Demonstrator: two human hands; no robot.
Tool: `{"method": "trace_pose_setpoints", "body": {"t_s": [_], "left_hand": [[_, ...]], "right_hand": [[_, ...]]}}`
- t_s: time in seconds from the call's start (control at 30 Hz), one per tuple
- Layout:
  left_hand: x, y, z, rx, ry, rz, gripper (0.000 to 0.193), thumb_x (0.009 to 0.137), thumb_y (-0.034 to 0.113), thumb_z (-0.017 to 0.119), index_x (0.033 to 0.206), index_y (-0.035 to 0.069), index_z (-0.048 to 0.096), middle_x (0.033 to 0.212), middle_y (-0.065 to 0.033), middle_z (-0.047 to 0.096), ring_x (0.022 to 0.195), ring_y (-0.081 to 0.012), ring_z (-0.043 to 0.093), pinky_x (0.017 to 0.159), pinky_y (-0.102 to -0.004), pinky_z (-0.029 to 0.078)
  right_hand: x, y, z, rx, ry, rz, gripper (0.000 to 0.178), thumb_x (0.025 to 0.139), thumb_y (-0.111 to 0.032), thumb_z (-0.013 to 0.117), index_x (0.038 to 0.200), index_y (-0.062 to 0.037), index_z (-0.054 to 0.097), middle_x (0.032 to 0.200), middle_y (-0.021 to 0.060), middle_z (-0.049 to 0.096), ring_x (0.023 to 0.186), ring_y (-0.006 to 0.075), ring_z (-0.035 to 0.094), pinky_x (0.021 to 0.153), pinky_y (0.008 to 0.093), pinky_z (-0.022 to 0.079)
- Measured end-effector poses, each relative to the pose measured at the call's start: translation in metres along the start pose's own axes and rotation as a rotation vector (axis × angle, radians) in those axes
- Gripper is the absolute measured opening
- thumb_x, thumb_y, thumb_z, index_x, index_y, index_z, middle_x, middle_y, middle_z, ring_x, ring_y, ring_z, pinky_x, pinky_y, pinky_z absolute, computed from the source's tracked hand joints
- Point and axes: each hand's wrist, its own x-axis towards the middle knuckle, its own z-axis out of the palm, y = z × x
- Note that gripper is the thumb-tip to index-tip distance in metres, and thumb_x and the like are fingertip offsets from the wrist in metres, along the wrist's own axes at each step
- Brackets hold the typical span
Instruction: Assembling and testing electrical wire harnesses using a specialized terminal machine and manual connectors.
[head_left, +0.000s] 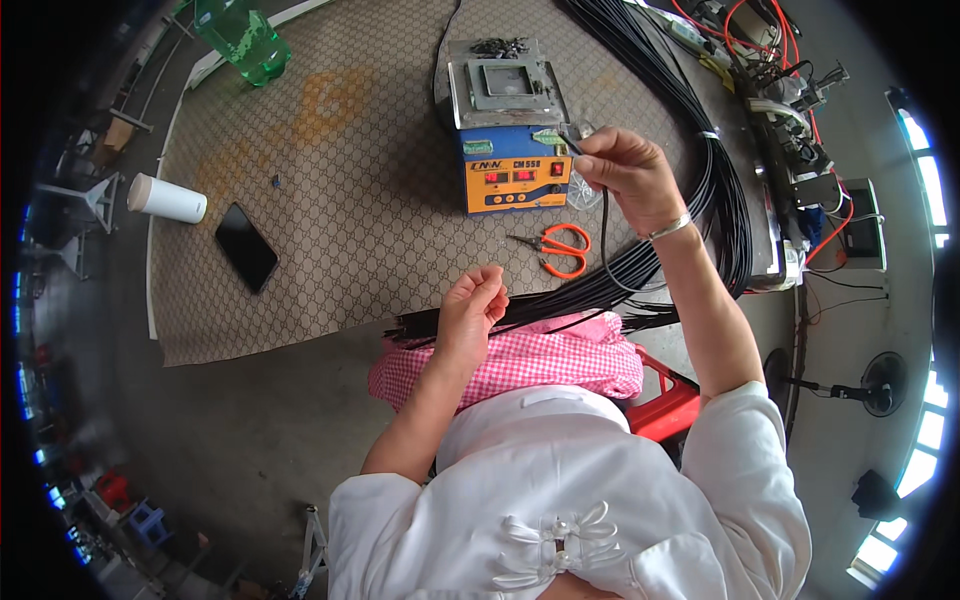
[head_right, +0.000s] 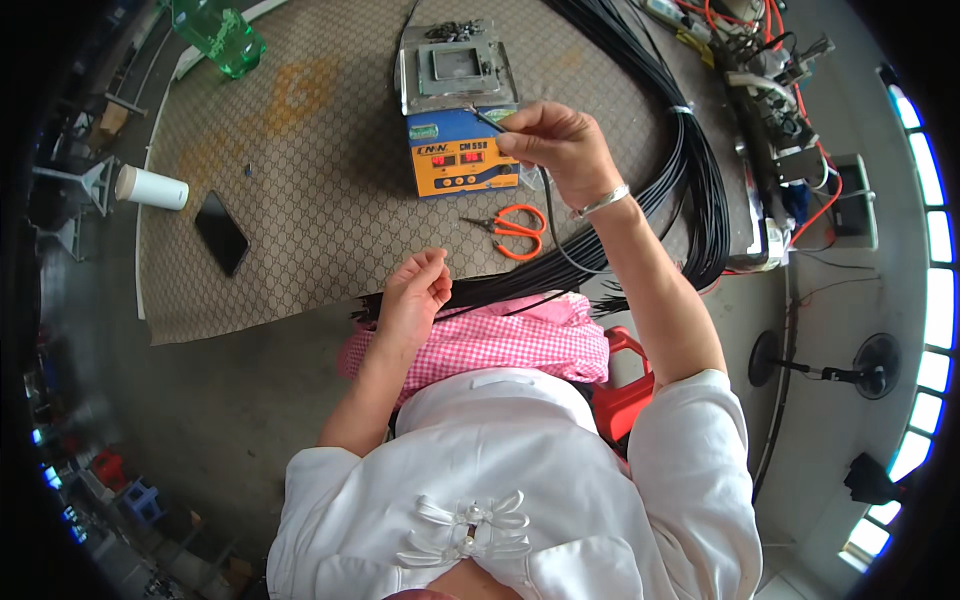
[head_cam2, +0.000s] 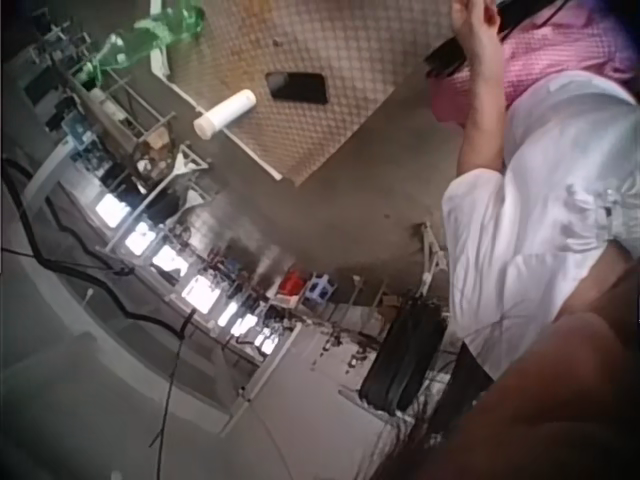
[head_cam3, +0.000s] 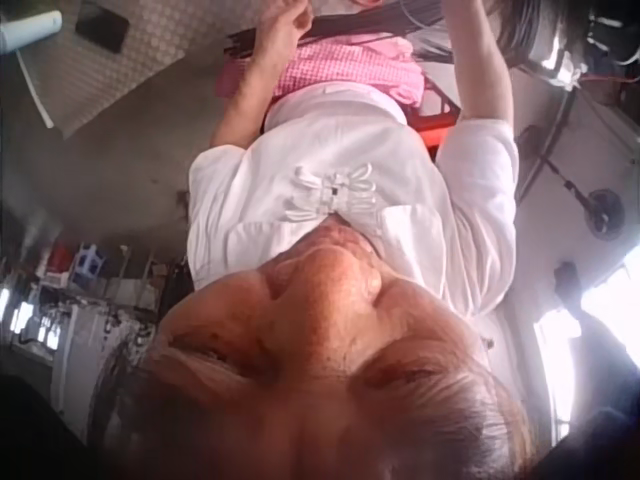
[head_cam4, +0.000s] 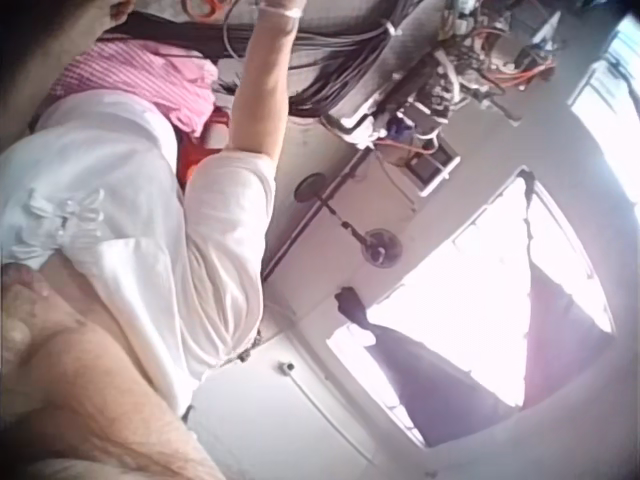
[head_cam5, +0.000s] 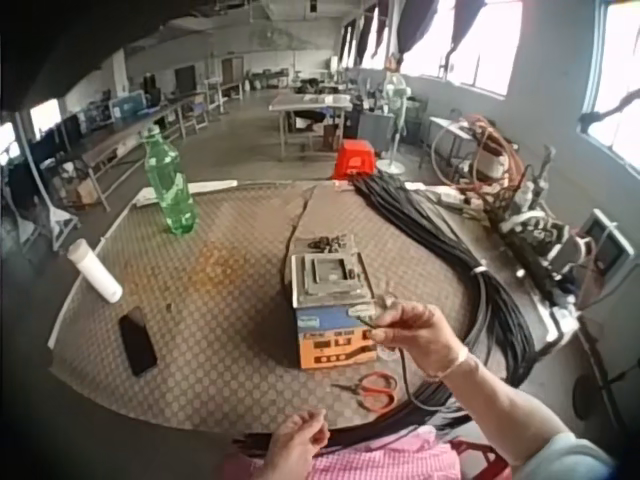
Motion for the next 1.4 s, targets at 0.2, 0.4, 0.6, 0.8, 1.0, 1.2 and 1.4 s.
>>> {"method": "trace_pose_setpoints", "body": {"t_s": [0.2, 0.4, 0.6, 0.8, 1.0, 1.2, 1.4], "left_hand": [[-0.011, -0.005, 0.015, 0.048, -0.022, 0.018, 0.01, 0.084, 0.015, 0.057, 0.092, 0.008, 0.057, 0.073, 0.0021, 0.055, 0.064, -0.0047, 0.05, 0.059, -0.0167, 0.041], [-0.018, -0.012, 0.024, 0.073, -0.051, 0.02, 0.01, 0.083, 0.013, 0.058, 0.092, 0.008, 0.056, 0.074, 0.0025, 0.055, 0.064, -0.0046, 0.051, 0.06, -0.0165, 0.042], [-0.022, -0.018, 0.028, 0.111, -0.04, -0.021, 0.01, 0.085, 0.012, 0.055, 0.094, 0.008, 0.056, 0.074, 0.0024, 0.055, 0.064, -0.0059, 0.051, 0.06, -0.019, 0.042], [-0.018, -0.029, 0.033, 0.166, -0.065, -0.103, 0.01, 0.085, 0.012, 0.054, 0.094, 0.008, 0.056, 0.075, 0.0019, 0.055, 0.066, -0.0061, 0.051, 0.061, -0.0191, 0.042], [-0.019, -0.034, 0.043, 0.233, -0.079, -0.155, 0.011, 0.085, 0.013, 0.055, 0.095, 0.008, 0.056, 0.075, 0.0015, 0.055, 0.066, -0.0064, 0.051, 0.061, -0.0194, 0.042], [-0.02, -0.041, 0.051, 0.272, -0.048, -0.185, 0.013, 0.084, 0.013, 0.055, 0.096, 0.008, 0.056, 0.076, 0.0012, 0.055, 0.066, -0.0068, 0.051, 0.062, -0.0197, 0.042], [-0.018, -0.046, 0.061, 0.284, -0.046, -0.186, 0.012, 0.084, 0.012, 0.056, 0.095, 0.007, 0.056, 0.076, 0.001, 0.055, 0.066, -0.0065, 0.051, 0.061, -0.0184, 0.042]], "right_hand": [[-0.033, -0.001, -0.005, 0.103, -0.016, -0.045, 0.01, 0.075, -0.001, 0.065, 0.084, -0.0022, 0.061, 0.078, 0.0026, 0.059, 0.069, 0.009, 0.054, 0.062, 0.0215, 0.044], [-0.059, -0.005, -0.014, 0.174, 0.015, -0.057, 0.011, 0.077, -0.004, 0.062, 0.088, -0.0016, 0.059, 0.076, 0.0039, 0.059, 0.068, 0.011, 0.054, 0.062, 0.0221, 0.044], [-0.124, -0.02, -0.061, -0.201, -0.169, 0.276, 0.01, 0.079, -0.006, 0.061, 0.085, 0.0021, 0.057, 0.064, 0.0027, 0.055, 0.055, 0.0098, 0.053, 0.051, 0.0218, 0.043], [-0.256, 0.082, -0.19, -0.987, -0.201, 0.936, 0.018, 0.066, -0.014, 0.068, 0.081, -0.0049, 0.064, 0.063, 0.0044, 0.062, 0.054, 0.0124, 0.06, 0.052, 0.0243, 0.047], [-0.309, 0.154, -0.246, -1.369, 0.058, 0.687, 0.014, 0.065, -0.017, 0.066, 0.075, -0.0078, 0.066, 0.066, 0.005, 0.063, 0.054, 0.0134, 0.061, 0.053, 0.0258, 0.048], [-0.153, 0.066, -0.192, -0.5, 0.732, 0.394, 0.022, 0.081, -0.021, 0.059, 0.084, 0.0012, 0.06, 0.063, 0.0035, 0.058, 0.049, 0.0089, 0.056, 0.04, 0.0198, 0.038], [-0.086, 0.077, -0.229, -0.734, 0.855, 0.665, 0.028, 0.081, -0.021, 0.056, 0.07, 0.0049, 0.058, 0.062, 0.0095, 0.059, 0.051, 0.0184, 0.059, 0.045, 0.028, 0.045]]}}
